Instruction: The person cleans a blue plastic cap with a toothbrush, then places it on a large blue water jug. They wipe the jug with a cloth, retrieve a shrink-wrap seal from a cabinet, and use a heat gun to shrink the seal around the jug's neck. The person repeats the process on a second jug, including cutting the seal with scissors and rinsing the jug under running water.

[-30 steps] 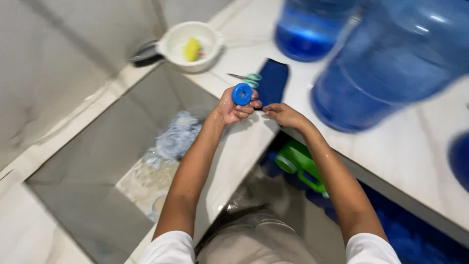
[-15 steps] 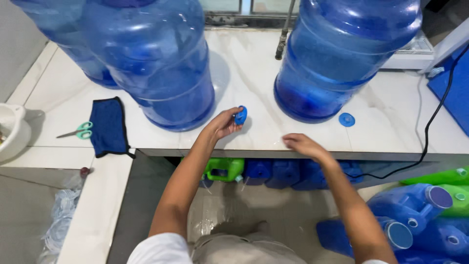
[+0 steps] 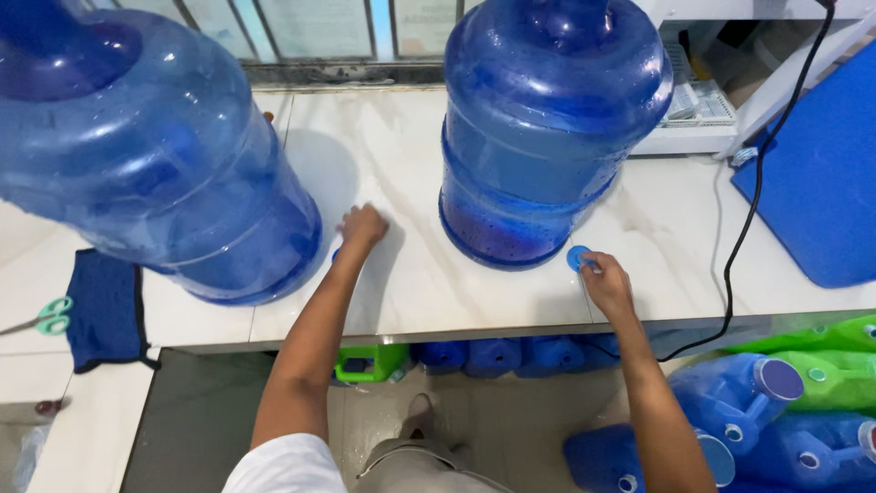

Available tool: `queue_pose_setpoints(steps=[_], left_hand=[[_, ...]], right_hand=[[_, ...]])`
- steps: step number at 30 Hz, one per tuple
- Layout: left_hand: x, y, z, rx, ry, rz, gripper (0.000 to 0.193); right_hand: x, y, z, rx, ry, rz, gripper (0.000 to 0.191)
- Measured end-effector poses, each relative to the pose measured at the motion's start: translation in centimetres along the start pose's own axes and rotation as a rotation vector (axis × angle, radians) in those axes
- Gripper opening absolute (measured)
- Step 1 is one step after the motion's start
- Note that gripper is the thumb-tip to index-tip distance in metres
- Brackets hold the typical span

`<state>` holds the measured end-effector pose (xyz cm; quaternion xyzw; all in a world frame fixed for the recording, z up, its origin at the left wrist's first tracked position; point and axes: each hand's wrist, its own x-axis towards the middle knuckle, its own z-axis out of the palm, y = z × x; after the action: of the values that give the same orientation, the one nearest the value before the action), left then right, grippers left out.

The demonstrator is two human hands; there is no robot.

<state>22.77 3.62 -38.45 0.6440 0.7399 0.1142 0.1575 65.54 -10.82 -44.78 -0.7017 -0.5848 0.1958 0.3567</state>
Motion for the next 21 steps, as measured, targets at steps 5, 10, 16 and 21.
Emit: queue_pose_setpoints(steps=[5, 10, 16, 21], left_hand=[[6.4, 8.1, -2.5, -0.739, 0.256, 0.491, 0.031], [13.0, 16.0, -3.9, -1.018, 0.119, 0.827, 0.034], [15.5, 19.9, -0.5, -1.037, -0.202, 0.926, 0.037], [16.6, 19.9, 0.7, -0.941, -0.278, 0.893, 0.037]], right_hand=[[0.3, -1.1, 0.5, -0.417, 0.051, 0.026, 0.071], [1.1, -0.3, 1.9, -0.447, -0.006, 0.011, 0.066], [2.9, 2.8, -0.3, -0.122, 0.245, 0.079, 0.059], [3.7, -1.1, -6.7, 0.586, 0.462, 0.031, 0.042]])
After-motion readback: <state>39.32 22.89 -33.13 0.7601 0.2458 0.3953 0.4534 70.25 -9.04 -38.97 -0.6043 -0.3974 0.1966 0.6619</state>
